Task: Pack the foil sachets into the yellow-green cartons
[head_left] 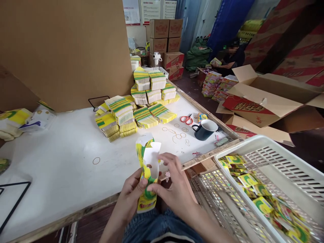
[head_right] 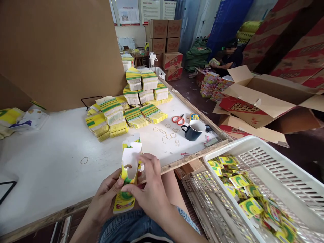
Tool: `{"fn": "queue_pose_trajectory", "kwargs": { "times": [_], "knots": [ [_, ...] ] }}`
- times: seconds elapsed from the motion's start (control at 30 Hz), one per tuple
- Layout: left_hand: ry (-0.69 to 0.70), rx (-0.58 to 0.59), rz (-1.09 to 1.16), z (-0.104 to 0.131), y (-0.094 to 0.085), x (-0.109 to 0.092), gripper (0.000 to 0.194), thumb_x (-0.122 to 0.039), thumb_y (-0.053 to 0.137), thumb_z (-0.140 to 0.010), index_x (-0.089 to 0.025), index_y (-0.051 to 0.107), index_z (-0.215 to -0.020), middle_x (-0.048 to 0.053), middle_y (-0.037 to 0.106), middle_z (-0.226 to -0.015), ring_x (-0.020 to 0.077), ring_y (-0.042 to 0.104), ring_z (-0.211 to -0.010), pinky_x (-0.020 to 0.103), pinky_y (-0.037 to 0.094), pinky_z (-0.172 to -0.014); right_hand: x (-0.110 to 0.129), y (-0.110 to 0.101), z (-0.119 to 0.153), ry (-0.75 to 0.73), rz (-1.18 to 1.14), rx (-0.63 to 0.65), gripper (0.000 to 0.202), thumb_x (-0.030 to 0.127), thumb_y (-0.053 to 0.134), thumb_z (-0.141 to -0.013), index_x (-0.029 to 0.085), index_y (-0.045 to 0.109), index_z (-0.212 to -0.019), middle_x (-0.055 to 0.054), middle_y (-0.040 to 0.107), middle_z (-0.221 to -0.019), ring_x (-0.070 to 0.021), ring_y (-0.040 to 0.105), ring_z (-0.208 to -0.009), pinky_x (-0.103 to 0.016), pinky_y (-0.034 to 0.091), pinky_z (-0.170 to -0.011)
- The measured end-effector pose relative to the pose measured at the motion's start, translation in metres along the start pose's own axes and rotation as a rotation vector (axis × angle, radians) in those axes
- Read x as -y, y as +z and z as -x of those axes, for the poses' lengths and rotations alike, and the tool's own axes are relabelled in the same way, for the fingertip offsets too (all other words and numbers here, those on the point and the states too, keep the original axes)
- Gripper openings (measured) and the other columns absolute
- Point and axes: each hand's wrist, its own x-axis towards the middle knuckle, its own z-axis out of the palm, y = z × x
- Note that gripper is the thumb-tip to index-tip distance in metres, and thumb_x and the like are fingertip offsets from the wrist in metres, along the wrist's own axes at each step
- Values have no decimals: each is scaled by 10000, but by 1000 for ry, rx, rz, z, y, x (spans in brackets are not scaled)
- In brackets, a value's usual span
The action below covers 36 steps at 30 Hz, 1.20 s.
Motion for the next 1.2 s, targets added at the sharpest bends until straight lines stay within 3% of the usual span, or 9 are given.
{"fn": "queue_pose_trajectory", "kwargs": {
  "times": [0.1,0.17,0.27,0.37,0.5,0.63,0.83,1.0,1.2],
  "knots": [
    [82,-57,-37,-2,2,7,366,-362,680,-822,-243,657,-1168,59,761,-982,217,708,-855,308,536,-804,-10,7,9,87,-154,-44,489,300,676,-832,217,530,-1292,-91,635,-1184,-247,605,-1030,-367,504,-871],
    [116,-104,-99,-3,4,13,387,-377,670,-828,-224,639,-1182,64,751,-1010,221,702,-869,303,540,-796,-17,13,13,156,-216,-13,298,291,606,-881,201,630,-1164,-59,711,-989,-215,653,-873,-320,527,-777],
    [148,-170,-175,-4,8,21,405,-381,666,-830,-207,623,-1194,68,738,-1050,226,691,-898,306,537,-810,-22,17,14,212,-152,-69,182,309,578,-894,174,699,-901,-33,684,-759,-188,620,-702,-281,497,-640],
    [164,-193,-229,-6,10,23,387,-377,670,-825,-193,637,-1164,71,739,-1057,233,684,-922,311,532,-825,-21,14,10,165,-80,-105,182,287,593,-882,177,684,-769,-34,661,-738,-189,594,-717,-283,474,-651],
    [243,-227,-269,-10,8,20,337,-347,682,-816,-180,668,-1109,70,743,-1059,237,671,-960,280,527,-804,-19,6,6,104,-77,-73,88,220,641,-851,189,709,-898,-53,690,-871,-195,612,-810,-292,488,-721],
    [272,-255,-363,-10,5,17,305,-341,669,-824,-174,684,-1078,55,754,-1014,230,675,-911,265,521,-776,-16,4,8,97,-70,-46,141,198,655,-841,197,720,-965,-43,682,-838,-178,626,-739,-264,501,-647],
    [265,-418,-421,-7,2,19,310,-427,656,-815,-141,717,-918,26,748,-766,193,636,-677,242,492,-609,-6,3,8,6,-19,-59,197,217,551,-914,212,747,-901,-42,634,-717,-171,604,-650,-260,502,-603],
    [283,-412,-358,-9,8,25,336,-478,612,-835,-175,676,-966,30,748,-883,199,652,-791,250,495,-712,-4,10,12,18,-27,-96,250,205,481,-950,218,726,-997,-59,649,-790,-185,619,-714,-269,513,-633],
    [317,-421,-346,-9,22,26,341,-499,573,-855,-207,660,-1008,26,736,-977,194,634,-889,248,472,-833,-4,21,23,-65,71,-39,240,293,492,-953,219,674,-1091,-95,659,-934,-246,612,-878,-376,516,-808]
  ]
}}
